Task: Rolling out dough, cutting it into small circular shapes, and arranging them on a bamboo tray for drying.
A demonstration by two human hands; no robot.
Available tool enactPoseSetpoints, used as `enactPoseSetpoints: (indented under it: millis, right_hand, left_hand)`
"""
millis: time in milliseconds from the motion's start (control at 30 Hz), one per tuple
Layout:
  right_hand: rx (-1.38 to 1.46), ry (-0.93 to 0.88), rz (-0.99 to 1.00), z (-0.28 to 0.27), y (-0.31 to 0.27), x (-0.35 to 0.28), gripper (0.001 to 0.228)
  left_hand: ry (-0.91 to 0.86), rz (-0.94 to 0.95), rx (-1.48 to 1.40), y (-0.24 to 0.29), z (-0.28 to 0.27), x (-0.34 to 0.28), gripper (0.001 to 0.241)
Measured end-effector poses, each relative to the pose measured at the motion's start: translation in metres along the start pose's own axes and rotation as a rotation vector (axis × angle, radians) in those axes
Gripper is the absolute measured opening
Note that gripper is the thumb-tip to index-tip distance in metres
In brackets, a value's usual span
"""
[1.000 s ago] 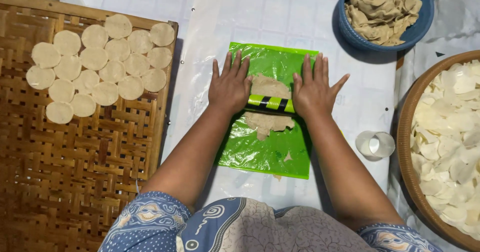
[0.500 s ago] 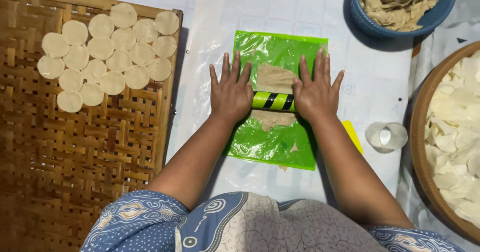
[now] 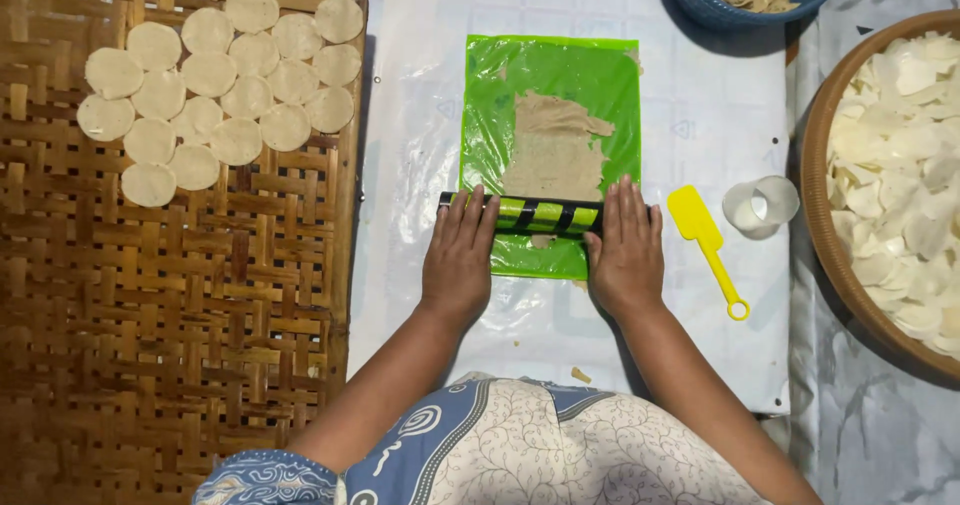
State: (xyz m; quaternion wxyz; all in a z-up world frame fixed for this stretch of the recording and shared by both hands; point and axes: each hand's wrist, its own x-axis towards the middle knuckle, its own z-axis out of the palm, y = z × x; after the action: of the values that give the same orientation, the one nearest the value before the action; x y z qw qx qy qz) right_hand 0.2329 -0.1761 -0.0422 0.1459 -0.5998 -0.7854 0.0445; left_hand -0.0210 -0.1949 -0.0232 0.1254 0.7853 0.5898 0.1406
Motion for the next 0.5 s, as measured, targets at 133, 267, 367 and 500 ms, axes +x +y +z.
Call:
enactPoseSetpoints:
  millis: [133,267,367,500]
  right_hand:
    - [-0.018,0.105,-0.017,-0.01,-0.01,-0.027,0.059]
    - [-0.048,-0.102,0.124,0.001,0.014,-0.039,0.065]
    - [-0.019,-0.207,0.193,-0.017,0.018,-0.029,0.065]
    - [-0.046,-0.174,0.168,-0.033,0.019,-0.014,0.054]
  left_hand:
    - [0.229,0.074,0.033,-0.012,0.003,-0.006,0.069]
    - [0.174,0.123,0.056,-0.04,0.003,0.016,0.059]
    - [0.12,0.206,0.063,-0.048,-0.008,0.032,0.05]
    - [0.235,0.271,0.102,-0.055,-0.006,0.039,0.051]
